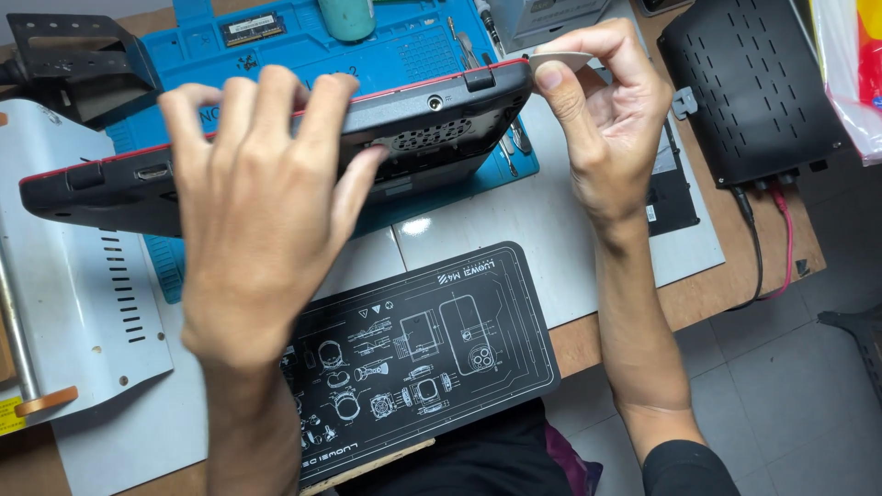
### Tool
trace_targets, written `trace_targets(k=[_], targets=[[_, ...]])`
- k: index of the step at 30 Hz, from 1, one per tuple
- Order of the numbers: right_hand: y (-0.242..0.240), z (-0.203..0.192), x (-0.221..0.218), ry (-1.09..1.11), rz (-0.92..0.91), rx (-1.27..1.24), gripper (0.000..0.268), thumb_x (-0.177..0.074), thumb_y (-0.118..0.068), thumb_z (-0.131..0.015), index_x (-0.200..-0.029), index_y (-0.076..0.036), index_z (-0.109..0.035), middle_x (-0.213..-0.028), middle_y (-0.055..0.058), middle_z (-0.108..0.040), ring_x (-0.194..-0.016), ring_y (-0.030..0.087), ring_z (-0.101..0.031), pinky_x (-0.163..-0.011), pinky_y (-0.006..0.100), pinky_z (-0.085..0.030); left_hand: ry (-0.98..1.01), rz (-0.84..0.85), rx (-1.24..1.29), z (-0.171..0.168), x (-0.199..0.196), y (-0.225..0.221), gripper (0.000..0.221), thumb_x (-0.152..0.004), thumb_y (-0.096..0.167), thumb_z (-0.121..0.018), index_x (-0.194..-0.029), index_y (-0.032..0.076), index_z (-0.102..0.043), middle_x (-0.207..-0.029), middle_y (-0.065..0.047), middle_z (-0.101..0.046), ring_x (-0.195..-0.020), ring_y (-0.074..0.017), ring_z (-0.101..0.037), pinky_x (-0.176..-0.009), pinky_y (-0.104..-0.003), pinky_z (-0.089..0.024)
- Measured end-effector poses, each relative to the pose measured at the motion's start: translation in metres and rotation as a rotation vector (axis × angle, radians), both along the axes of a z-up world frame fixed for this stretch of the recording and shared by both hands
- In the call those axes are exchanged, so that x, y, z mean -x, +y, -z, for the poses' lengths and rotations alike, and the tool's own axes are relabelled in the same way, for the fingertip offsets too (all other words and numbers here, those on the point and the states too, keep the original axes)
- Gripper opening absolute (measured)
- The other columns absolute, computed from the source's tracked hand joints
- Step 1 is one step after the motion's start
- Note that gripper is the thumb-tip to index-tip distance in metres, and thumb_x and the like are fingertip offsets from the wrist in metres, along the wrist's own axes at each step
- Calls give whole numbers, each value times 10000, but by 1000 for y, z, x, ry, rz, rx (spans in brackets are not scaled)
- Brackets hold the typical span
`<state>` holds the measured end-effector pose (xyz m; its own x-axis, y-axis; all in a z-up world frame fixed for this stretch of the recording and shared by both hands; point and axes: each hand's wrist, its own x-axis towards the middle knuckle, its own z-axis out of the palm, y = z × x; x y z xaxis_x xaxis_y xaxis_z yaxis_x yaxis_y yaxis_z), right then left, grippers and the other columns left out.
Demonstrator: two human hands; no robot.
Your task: Disassembling a laptop by removing screws and prying open the back casing to access internal components.
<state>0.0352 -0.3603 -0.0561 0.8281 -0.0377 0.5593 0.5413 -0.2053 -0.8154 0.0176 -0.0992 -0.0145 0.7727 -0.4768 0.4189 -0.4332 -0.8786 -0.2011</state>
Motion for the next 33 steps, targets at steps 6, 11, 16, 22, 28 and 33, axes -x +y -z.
trace_targets(k=[6, 11, 16, 22, 28, 33], targets=[[-12, 6, -11, 25, -90, 28, 167, -1096, -162, -642, -1117, -1, -603, -1059, 88, -584, -1025, 197, -596, -947, 303, -539, -227, -33, -78, 17, -12, -28, 427, -954, 473, -884, -1059, 204, -570, -926, 9, -521, -836, -201, -490, -776, -337, -370], [-9, 36, -23, 130, -184, -277, 228, -1041, -255, -698, -1095, -75, -569, -1014, 35, -563, -834, 87, -529, -685, 178, -471, -209, -39, -97, 17, -15, -26, 408, -952, 461, -853, -1097, 187, -586, -954, 1, -530, -846, -207, -505, -783, -337, -370], [-13, 61, -27, 166, -261, -292, 180, -1061, -221, -668, -1123, -89, -563, -1055, 28, -562, -919, 103, -573, -783, 214, -550, -215, -37, -57, 18, -20, -25, 475, -936, 504, -907, -1073, 198, -571, -967, 4, -536, -852, -208, -504, -793, -340, -373], [-18, 81, -21, 215, -208, -154, 118, -1036, -139, -696, -1082, -83, -603, -1041, 28, -599, -1033, 147, -601, -988, 272, -515, -241, -41, -32, 18, -21, -26, 405, -990, 436, -880, -1081, 190, -572, -949, 2, -499, -845, -210, -482, -784, -343, -375], [-28, 96, -18, 307, -219, -27, 92, -1039, -91, -693, -1039, -93, -601, -1019, 16, -602, -986, 134, -604, -927, 250, -510, -242, -56, -33, 18, -20, -28, 456, -974, 486, -904, -1114, 199, -579, -974, 10, -505, -852, -195, -477, -787, -334, -371], [-33, 88, -12, 393, -223, 105, 68, -1028, 2, -660, -1030, -49, -615, -1008, 56, -648, -984, 155, -648, -926, 257, -551, -240, -58, -33, 17, -20, -28, 457, -966, 508, -888, -1132, 205, -589, -972, 9, -516, -863, -198, -487, -787, -336, -373]])
